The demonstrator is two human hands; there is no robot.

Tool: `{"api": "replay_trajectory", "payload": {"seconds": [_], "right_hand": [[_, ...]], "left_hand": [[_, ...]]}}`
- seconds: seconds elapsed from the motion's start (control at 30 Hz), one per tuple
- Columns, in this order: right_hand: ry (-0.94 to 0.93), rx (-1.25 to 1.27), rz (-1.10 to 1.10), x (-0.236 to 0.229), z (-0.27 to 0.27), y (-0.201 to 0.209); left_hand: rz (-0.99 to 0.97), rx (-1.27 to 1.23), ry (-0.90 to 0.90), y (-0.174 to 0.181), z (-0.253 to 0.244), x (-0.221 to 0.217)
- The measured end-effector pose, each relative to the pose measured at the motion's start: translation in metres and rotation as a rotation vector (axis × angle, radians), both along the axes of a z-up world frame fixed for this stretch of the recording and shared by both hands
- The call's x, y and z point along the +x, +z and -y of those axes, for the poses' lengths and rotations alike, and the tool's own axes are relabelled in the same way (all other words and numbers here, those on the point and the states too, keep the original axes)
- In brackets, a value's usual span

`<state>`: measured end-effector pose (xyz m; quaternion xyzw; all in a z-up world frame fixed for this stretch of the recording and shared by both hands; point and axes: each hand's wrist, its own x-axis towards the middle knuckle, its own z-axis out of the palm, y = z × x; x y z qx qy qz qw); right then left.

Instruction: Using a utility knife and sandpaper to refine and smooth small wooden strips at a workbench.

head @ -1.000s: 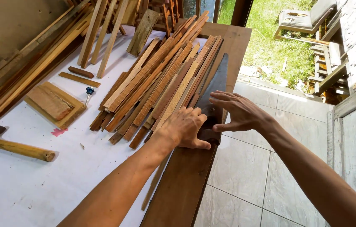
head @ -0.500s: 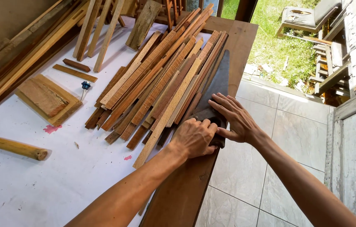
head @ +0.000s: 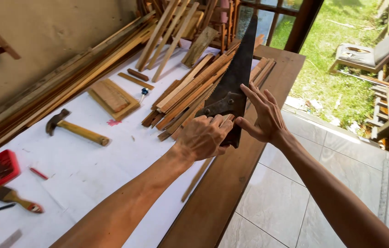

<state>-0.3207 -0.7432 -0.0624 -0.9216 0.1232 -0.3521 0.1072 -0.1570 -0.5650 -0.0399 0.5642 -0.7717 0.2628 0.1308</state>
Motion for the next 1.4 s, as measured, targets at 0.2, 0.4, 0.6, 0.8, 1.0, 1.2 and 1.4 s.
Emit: {"api": "replay_trajectory", "payload": {"seconds": [0.2, 0.4, 0.6, 0.8, 1.0, 1.2, 1.4], "right_hand": [[0.282, 0.235, 0.067, 0.048, -0.072, 0.025], [0.363, 0.939, 0.104, 0.098, -0.154, 0.026], [0.517, 0.907, 0.166, 0.143, -0.208, 0.001], [0.618, 0.882, 0.158, 0.199, -0.276, 0.021], [0.775, 0.719, 0.030, 0.243, -0.356, 0.040], [0.972, 0.725, -0.048, 0.274, -0.445, 0.045], [1.106, 0.671, -0.109, 0.289, -0.521, 0.045]], "left_hand": [[-0.008, 0.126, 0.197, 0.023, -0.082, 0.018], [-0.123, 0.111, 0.307, 0.024, -0.160, 0.030], [-0.424, 0.016, 0.465, -0.019, -0.220, 0.054], [-0.656, -0.143, 0.660, 0.008, -0.279, 0.052], [-0.681, -0.234, 0.806, 0.019, -0.366, 0.065], [-0.710, -0.305, 1.045, 0.020, -0.446, 0.058], [-0.704, -0.353, 1.209, 0.020, -0.513, 0.043]]}}
